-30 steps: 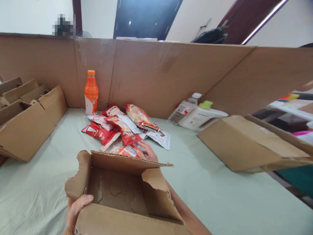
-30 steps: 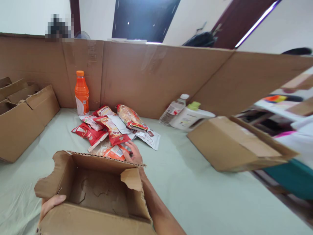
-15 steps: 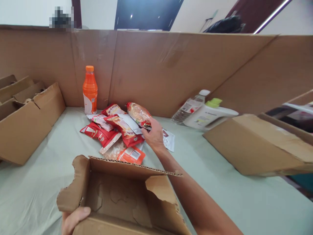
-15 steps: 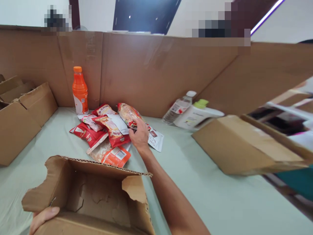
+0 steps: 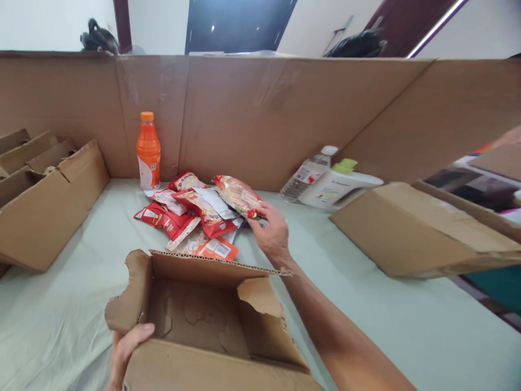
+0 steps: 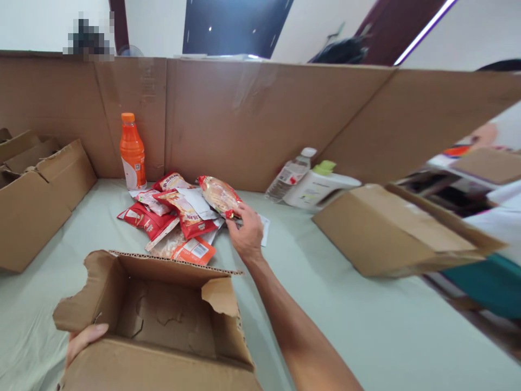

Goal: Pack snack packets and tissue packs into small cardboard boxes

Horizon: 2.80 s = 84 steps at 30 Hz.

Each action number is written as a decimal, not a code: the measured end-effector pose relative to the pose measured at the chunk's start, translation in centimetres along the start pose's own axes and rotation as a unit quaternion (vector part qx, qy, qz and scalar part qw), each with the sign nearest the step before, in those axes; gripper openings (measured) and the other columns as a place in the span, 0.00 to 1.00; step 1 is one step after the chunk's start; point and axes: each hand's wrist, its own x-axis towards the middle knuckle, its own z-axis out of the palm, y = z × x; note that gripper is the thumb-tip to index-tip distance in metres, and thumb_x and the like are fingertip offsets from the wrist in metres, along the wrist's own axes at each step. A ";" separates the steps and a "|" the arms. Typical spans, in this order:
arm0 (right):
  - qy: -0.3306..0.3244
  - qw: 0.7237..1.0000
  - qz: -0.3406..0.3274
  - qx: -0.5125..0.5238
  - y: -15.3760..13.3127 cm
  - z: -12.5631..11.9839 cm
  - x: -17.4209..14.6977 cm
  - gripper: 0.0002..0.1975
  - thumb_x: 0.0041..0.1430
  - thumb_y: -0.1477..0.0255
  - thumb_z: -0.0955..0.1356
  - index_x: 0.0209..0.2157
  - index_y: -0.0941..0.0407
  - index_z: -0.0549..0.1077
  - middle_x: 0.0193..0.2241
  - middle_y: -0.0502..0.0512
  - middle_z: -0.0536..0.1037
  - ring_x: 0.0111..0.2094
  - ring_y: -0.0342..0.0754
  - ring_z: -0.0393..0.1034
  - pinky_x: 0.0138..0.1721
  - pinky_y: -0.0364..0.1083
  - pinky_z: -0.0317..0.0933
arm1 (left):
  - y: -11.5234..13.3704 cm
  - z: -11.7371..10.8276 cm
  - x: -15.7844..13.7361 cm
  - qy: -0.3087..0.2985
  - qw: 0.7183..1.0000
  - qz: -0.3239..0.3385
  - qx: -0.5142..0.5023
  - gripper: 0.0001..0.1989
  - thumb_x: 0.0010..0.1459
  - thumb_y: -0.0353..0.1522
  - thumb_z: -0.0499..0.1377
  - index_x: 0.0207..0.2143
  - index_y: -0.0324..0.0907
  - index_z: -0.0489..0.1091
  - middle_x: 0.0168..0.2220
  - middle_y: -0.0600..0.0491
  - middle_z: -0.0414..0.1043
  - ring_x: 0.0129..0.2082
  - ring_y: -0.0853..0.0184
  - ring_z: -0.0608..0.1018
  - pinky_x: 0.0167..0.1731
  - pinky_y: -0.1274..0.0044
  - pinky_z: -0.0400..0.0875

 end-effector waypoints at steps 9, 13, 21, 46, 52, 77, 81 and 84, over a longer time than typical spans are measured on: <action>0.001 1.000 0.008 -0.014 -2.5 -9.4 -14.0 0.11 0.60 0.60 0.69 0.41 0.51 0.76 0.53 0.62 0.78 0.56 0.62 0.72 0.59 0.65 0.63 | 1.2 0.7 2.6 0.020 0.995 0.099 0.007 0.18 0.68 0.44 0.56 0.53 0.44 0.72 0.42 0.45 0.76 0.44 0.57 0.79 0.46 0.66 0.77; -0.064 0.997 0.034 0.009 -3.3 -12.2 -19.2 0.16 0.61 0.55 0.68 0.42 0.49 0.79 0.57 0.62 0.77 0.58 0.65 0.71 0.58 0.67 0.65 | 1.1 0.9 2.9 0.027 0.992 0.122 0.009 0.16 0.69 0.39 0.55 0.54 0.44 0.71 0.42 0.47 0.76 0.41 0.61 0.79 0.42 0.70 0.76; -0.024 0.984 0.164 0.071 -2.2 -12.6 -16.1 0.21 0.52 0.49 0.71 0.36 0.51 0.79 0.51 0.63 0.80 0.57 0.65 0.72 0.58 0.67 0.64 | 0.5 1.0 2.7 0.024 0.993 0.119 -0.003 0.16 0.67 0.34 0.57 0.55 0.43 0.71 0.42 0.48 0.74 0.39 0.63 0.77 0.41 0.71 0.73; -0.291 0.915 0.271 0.064 2.0 -12.1 -4.5 0.33 0.40 0.45 0.76 0.43 0.54 0.82 0.40 0.59 0.84 0.41 0.59 0.77 0.41 0.51 0.69 | 0.5 0.2 2.3 0.009 0.989 0.145 0.018 0.24 0.66 0.43 0.55 0.61 0.43 0.68 0.48 0.45 0.75 0.50 0.55 0.77 0.52 0.64 0.73; -0.267 0.919 0.284 0.051 1.7 -12.2 -5.4 0.31 0.41 0.44 0.75 0.40 0.53 0.82 0.42 0.59 0.83 0.46 0.61 0.75 0.47 0.53 0.67 | 0.7 0.2 2.4 0.010 0.990 0.138 -0.006 0.24 0.68 0.44 0.55 0.62 0.44 0.67 0.47 0.46 0.75 0.43 0.59 0.77 0.44 0.69 0.74; -0.192 0.829 0.467 0.240 0.3 -13.1 -9.1 0.21 0.36 0.56 0.79 0.28 0.54 0.76 0.24 0.52 0.82 0.24 0.52 0.77 0.26 0.47 0.71 | 1.0 0.2 2.2 -0.005 0.995 0.099 -0.014 0.21 0.69 0.42 0.53 0.60 0.46 0.69 0.44 0.46 0.72 0.43 0.59 0.77 0.41 0.68 0.76; -0.154 0.833 0.463 0.260 -0.9 -12.9 -9.9 0.21 0.38 0.56 0.79 0.31 0.53 0.76 0.25 0.53 0.83 0.26 0.54 0.78 0.28 0.50 0.73 | 0.7 0.3 2.0 -0.009 0.994 0.103 -0.018 0.20 0.69 0.37 0.52 0.60 0.45 0.68 0.45 0.47 0.72 0.43 0.60 0.77 0.42 0.70 0.75; -0.125 0.845 0.450 0.260 -1.8 -13.3 -10.1 0.22 0.38 0.55 0.79 0.33 0.52 0.76 0.25 0.52 0.82 0.26 0.54 0.78 0.28 0.50 0.74 | 0.7 0.3 2.0 -0.017 0.995 0.096 -0.025 0.20 0.69 0.37 0.52 0.60 0.45 0.68 0.46 0.46 0.72 0.45 0.60 0.77 0.43 0.69 0.76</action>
